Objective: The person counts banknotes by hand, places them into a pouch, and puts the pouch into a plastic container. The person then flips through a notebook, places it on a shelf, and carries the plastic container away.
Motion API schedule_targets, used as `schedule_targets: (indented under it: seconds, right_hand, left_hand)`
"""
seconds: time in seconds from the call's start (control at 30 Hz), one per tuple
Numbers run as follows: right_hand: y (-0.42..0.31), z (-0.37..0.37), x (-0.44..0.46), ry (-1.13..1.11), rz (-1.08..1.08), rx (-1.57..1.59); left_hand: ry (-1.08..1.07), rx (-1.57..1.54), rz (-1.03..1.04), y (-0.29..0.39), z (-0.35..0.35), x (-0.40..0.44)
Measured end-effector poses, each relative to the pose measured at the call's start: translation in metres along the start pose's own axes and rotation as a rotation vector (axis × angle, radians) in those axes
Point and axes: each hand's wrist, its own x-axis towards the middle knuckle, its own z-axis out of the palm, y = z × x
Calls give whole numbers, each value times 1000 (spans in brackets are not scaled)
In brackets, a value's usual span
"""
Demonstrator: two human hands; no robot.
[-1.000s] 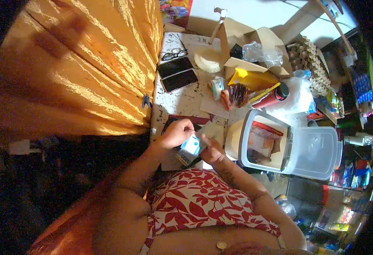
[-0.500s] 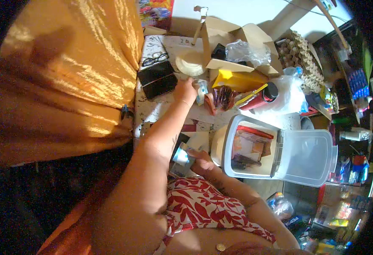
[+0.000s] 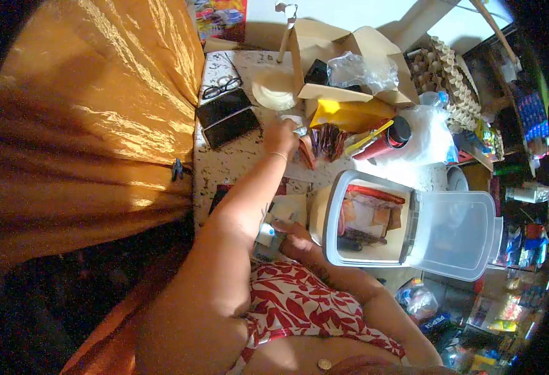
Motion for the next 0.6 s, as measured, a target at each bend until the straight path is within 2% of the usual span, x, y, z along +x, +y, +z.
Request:
schedule_targets:
  seconds: [0.03, 0.1, 0.13, 0.17, 0.2, 0.23, 0.27, 0.3, 0.37, 0.4, 0.43, 0.5, 0.53, 0.57, 0.6]
  right_hand:
    - [1, -2, 0, 2, 16, -22]
    - [4, -8, -1, 5, 39, -54]
    - [7, -14, -1, 6, 47, -64]
    - [12, -19, -4, -49, -147, -207]
    - [6, -12, -11, -78, -242, -276]
    - [1, -5, -17, -101, -338, -343]
    - [-35, 40, -38, -55, -423, -950]
    - [-47, 65, -54, -9, -477, -1552]
    - [-5, 11, -33, 111, -590, -1606]
    - [-24, 34, -41, 105, -525, -1528]
    - [-18, 24, -31, 104, -518, -1514]
    - [0, 3, -6, 10, -666, -1272]
    - [9, -4, 3, -23, -714, -1191]
    - [15, -4, 9, 37, -622, -781]
    - [7, 11, 5, 40, -464, -433]
  left_hand:
    - [2, -2, 0, 6, -2, 0]
    - [-168, -125, -121, 18, -10, 1]
    - [-167, -126, -120, 6, 3, 6]
    - [-110, -194, -97, -11, 18, 11]
    - [-54, -261, -76, -22, 28, 13]
    - [-90, -217, -68, -5, -4, 7]
    - [-129, -171, -66, 9, -39, -2]
    - [-86, -168, -66, -5, -37, -3]
    - [-113, -193, -79, 5, -95, -35]
    - [-127, -237, -90, -4, -109, -51]
    - [-139, -228, -96, -17, -122, -70]
    - [-348, -345, -57, -35, -146, -113]
    - [-403, -428, -185, -43, -149, -141]
    - [-431, -538, -164, -55, -150, -165]
    - [-457, -603, -228, -57, -152, -187]
